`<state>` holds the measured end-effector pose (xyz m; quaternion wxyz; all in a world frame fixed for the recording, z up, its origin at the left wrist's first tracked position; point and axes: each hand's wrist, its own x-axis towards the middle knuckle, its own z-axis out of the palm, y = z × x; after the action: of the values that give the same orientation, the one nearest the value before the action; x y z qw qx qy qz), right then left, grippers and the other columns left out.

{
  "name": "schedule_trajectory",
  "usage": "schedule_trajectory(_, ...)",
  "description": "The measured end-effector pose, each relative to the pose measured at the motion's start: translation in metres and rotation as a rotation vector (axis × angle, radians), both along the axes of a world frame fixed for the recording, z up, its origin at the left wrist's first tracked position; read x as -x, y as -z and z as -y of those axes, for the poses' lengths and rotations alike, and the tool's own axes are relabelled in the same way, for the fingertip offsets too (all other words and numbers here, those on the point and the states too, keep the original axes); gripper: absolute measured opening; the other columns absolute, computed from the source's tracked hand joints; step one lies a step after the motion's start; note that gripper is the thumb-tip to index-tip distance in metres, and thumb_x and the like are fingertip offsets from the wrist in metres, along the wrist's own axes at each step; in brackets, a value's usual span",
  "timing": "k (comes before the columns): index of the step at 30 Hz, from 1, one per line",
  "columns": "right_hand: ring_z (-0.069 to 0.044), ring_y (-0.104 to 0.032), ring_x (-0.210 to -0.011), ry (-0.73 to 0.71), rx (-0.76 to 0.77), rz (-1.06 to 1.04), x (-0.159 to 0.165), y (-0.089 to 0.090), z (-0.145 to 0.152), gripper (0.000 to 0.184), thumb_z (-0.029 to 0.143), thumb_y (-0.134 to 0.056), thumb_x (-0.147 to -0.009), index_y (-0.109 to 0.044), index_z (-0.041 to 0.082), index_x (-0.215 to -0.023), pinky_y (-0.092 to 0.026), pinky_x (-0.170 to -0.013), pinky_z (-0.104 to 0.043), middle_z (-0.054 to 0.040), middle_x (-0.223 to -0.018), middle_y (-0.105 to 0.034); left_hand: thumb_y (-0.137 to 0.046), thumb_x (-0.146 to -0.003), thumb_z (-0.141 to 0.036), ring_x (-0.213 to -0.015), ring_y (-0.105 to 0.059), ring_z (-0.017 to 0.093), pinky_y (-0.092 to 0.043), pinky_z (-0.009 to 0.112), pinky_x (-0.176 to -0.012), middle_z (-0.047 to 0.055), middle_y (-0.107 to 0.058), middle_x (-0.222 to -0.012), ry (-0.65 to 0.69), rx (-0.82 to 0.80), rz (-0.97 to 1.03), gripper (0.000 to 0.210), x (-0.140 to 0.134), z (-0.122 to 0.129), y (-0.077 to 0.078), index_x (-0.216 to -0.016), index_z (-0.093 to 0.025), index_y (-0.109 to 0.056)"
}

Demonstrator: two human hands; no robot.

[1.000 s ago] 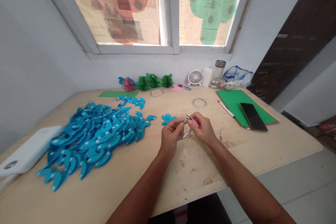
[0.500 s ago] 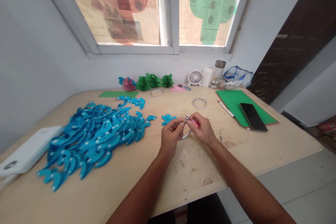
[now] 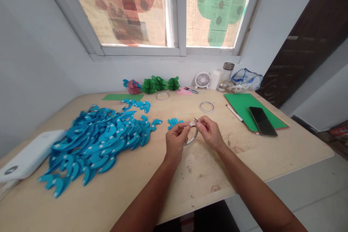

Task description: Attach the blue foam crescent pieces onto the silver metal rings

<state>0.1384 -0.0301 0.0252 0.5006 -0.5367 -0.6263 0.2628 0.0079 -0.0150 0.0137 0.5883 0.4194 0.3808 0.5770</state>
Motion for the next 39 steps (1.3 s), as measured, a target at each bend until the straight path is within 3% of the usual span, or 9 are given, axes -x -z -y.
schedule_trajectory(39, -0.009, -0.036, -0.05, -0.016, -0.002, 0.067, 0.0054, 0.0011, 0.0017, 0.022, 0.039, -0.05, -0.08, -0.051, 0.018, -0.074, -0.029, -0.049, -0.022, 0.0059, -0.055, -0.04, -0.073, -0.06, -0.035, -0.04, -0.032, 0.004, -0.025, 0.018, -0.039, -0.007, -0.041, -0.046, 0.037, -0.028, 0.003, 0.026, -0.004, 0.0003, 0.004, -0.075, -0.015, -0.065)
